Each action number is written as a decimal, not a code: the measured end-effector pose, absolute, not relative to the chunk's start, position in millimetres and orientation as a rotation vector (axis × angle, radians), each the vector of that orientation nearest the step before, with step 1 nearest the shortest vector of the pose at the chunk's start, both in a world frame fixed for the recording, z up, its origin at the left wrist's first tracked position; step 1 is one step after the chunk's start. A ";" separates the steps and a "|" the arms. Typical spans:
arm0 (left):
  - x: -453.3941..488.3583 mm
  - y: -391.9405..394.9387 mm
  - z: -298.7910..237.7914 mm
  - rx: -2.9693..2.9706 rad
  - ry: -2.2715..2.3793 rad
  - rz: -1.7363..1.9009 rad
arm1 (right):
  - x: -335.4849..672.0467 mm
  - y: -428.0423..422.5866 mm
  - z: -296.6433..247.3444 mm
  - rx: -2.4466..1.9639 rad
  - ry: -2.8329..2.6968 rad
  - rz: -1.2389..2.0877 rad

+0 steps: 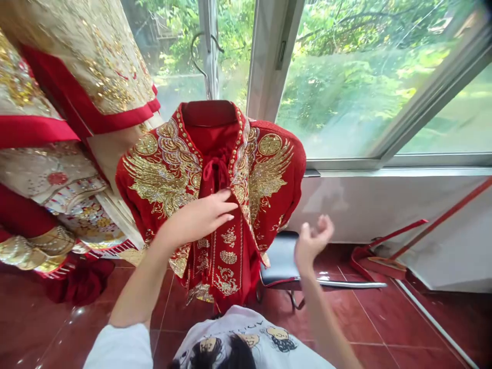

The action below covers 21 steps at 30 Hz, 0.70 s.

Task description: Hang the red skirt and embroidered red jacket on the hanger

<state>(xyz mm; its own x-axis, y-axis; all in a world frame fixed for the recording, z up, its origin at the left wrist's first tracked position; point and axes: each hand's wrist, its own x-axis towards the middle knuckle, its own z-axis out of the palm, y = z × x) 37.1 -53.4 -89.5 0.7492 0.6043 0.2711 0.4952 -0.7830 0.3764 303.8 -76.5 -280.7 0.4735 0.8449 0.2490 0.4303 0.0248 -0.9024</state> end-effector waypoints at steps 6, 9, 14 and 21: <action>-54.1 -25.0 -17.6 2.724 1.345 1.367 | 331.6 -12.3 -99.0 -0.994 -1.563 -0.246; -71.2 14.9 -12.7 2.592 1.438 1.160 | 326.1 17.4 -58.5 -0.974 -1.860 0.119; -77.7 28.3 -16.8 2.368 1.441 1.034 | 334.1 40.0 -43.9 -0.960 -1.906 0.594; -90.7 49.3 6.3 2.068 1.170 0.541 | 345.2 50.5 -8.6 -1.004 -2.098 0.855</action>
<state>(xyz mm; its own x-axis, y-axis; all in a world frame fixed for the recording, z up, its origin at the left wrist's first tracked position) -90.7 49.3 6.3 0.5072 0.8616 0.0212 0.5738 -0.3560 0.7376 345.2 50.5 -8.6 -0.4947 0.8257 0.2712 0.4008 0.4936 -0.7718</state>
